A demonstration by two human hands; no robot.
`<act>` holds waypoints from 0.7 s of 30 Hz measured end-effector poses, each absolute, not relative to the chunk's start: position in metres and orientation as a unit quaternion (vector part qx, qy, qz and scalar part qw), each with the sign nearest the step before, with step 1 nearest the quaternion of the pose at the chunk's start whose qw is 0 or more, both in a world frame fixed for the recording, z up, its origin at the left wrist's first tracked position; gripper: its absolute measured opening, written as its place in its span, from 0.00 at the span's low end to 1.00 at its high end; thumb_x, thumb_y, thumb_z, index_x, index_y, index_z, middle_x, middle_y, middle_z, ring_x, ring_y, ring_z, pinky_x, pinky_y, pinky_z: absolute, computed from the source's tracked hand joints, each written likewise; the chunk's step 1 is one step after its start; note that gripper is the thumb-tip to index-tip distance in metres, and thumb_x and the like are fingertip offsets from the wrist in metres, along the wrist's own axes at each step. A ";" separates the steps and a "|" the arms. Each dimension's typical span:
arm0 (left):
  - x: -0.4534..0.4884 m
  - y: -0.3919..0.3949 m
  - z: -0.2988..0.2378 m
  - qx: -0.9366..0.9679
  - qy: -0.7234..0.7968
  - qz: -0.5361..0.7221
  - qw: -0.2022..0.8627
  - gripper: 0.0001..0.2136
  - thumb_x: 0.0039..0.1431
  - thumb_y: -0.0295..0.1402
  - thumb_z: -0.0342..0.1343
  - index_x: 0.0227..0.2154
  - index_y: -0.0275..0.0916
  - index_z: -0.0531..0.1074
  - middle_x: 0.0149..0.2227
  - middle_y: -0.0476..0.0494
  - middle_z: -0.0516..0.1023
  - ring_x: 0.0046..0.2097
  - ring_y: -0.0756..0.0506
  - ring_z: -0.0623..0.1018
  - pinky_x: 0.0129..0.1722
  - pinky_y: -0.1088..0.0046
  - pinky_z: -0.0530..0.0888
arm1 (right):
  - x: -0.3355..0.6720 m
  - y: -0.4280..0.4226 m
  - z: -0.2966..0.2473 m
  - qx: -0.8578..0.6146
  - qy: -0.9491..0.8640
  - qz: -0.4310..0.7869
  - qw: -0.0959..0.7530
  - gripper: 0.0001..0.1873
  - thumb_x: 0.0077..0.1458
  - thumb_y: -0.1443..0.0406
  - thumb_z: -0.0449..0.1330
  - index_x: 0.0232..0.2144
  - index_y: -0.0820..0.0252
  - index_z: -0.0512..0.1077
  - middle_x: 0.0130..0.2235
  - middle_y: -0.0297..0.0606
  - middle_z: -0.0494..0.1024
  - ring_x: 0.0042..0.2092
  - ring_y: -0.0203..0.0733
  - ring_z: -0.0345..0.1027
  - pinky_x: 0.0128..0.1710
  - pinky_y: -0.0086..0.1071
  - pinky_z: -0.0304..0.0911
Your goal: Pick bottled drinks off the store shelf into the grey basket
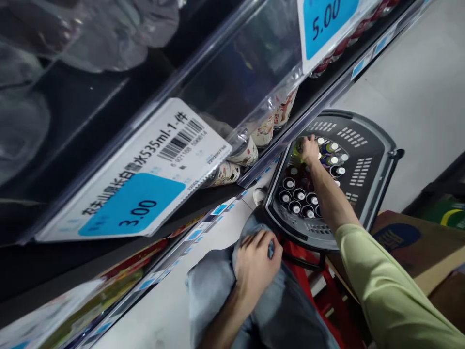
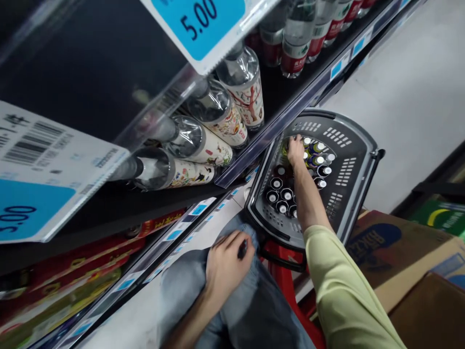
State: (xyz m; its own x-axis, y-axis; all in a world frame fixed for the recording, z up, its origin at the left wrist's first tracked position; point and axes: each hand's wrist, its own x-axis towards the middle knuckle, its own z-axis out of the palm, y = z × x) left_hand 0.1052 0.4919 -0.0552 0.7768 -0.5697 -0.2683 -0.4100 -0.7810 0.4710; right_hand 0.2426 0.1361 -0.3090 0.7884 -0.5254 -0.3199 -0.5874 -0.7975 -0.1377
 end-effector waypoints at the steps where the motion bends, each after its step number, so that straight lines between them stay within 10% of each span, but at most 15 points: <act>1: 0.105 0.491 -0.055 0.921 -0.266 -0.206 0.196 0.08 0.64 0.25 0.56 0.29 0.43 0.73 0.31 0.50 0.80 0.34 0.46 0.78 0.39 0.67 0.68 | 0.244 0.135 -0.309 -0.937 0.303 0.121 0.127 0.26 0.60 0.74 0.59 0.61 0.67 0.71 0.64 0.62 0.67 0.54 0.56 0.74 0.56 0.45 0.70; 13: 0.111 0.484 -0.048 0.926 -0.200 -0.281 0.151 0.09 0.68 0.29 0.55 0.32 0.44 0.76 0.36 0.49 0.83 0.36 0.45 0.80 0.37 0.68 0.67 | 0.211 0.133 -0.278 -0.919 0.298 0.077 0.245 0.36 0.57 0.74 0.57 0.68 0.76 0.65 0.64 0.63 0.72 0.59 0.49 0.70 0.60 0.38 0.62; 21: 0.111 0.484 -0.047 0.934 -0.163 -0.266 0.173 0.08 0.69 0.32 0.54 0.36 0.43 0.78 0.41 0.46 0.84 0.40 0.44 0.83 0.39 0.69 0.70 | 0.197 0.181 -0.211 -0.886 0.288 -0.018 0.364 0.22 0.55 0.69 0.56 0.51 0.71 0.77 0.50 0.55 0.84 0.50 0.50 0.78 0.58 0.42 0.70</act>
State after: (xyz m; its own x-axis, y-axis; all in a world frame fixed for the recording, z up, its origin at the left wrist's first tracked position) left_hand 0.1106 0.4837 -0.0467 0.8046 -0.3974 -0.4412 -0.2134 -0.8869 0.4098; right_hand 0.1969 0.1808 -0.2105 0.8331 -0.5237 -0.1780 -0.4976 -0.5691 -0.6546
